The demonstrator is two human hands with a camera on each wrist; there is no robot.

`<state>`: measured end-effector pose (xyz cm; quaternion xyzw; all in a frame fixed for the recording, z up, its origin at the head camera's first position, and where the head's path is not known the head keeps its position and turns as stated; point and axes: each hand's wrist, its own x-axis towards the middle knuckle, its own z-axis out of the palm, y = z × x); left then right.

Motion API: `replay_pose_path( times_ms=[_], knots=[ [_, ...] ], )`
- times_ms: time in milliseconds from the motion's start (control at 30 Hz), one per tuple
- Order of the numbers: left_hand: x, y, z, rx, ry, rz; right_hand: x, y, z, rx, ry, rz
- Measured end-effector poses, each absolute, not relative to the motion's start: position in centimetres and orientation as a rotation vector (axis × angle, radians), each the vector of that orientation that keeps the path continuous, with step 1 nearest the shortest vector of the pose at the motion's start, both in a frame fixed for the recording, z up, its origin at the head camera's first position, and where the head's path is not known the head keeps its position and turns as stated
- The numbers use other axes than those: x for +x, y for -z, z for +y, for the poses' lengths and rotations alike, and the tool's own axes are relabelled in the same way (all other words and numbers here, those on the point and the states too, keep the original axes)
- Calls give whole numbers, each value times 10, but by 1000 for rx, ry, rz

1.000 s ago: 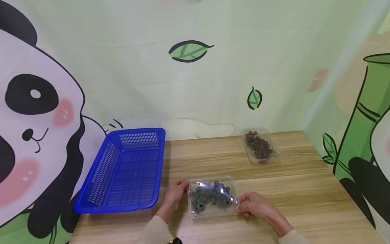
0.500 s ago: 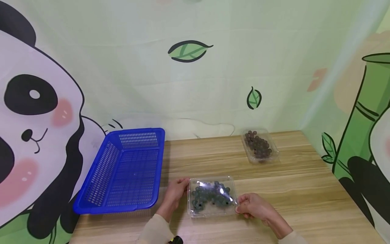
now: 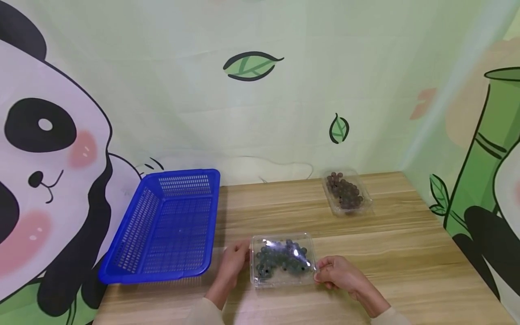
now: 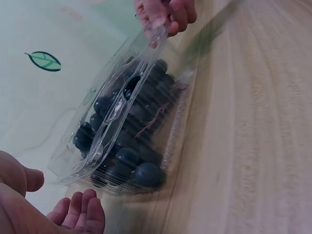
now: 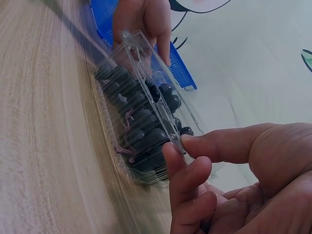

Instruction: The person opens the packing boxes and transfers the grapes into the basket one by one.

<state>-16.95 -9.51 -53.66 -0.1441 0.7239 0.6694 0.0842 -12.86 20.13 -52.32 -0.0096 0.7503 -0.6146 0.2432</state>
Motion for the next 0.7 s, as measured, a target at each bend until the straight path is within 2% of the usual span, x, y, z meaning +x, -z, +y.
replay_pose_path(
  times_ms=[433,700],
  knots=[
    [-130,529,-108,-305,-1807,2156,-130,523,201,-23,1697,2023],
    [-117,529,-109,-213,-1791,2084,-128,522,201,-4,1690,2041]
  ],
)
